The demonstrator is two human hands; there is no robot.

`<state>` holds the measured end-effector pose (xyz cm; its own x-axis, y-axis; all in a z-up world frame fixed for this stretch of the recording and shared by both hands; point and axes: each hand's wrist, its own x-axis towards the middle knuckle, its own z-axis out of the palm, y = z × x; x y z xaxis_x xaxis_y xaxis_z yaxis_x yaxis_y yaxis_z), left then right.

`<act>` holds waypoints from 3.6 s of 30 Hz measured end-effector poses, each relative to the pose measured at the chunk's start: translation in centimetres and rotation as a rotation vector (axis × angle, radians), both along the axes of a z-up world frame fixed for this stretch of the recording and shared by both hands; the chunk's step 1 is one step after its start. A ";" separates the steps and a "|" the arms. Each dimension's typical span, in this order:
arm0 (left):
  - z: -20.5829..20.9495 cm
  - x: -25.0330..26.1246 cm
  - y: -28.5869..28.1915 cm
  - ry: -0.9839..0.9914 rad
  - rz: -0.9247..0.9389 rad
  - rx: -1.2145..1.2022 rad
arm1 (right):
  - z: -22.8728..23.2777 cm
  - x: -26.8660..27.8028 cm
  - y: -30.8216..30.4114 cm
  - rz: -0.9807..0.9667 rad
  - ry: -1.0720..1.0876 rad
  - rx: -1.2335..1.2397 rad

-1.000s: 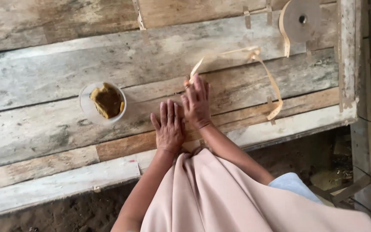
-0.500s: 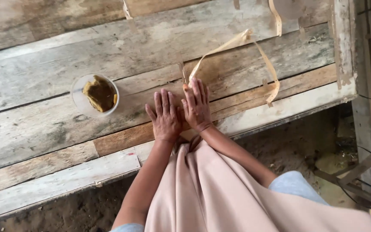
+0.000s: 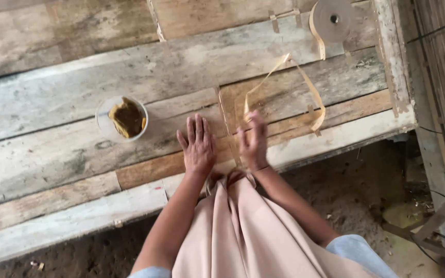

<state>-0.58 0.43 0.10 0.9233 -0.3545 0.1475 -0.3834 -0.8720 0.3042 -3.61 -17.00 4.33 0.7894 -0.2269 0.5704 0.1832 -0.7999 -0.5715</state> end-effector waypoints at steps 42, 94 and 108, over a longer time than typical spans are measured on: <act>1.5 6.6 -12.3 0.129 -0.014 -0.081 | 9.3 5.5 -6.6 0.237 0.145 0.076; 9.8 5.7 29.4 1.309 0.103 -1.493 | 15.5 17.9 22.6 0.177 0.561 0.566; 5.9 8.0 25.9 1.011 0.452 -1.198 | 6.9 24.0 9.8 -0.394 0.439 0.961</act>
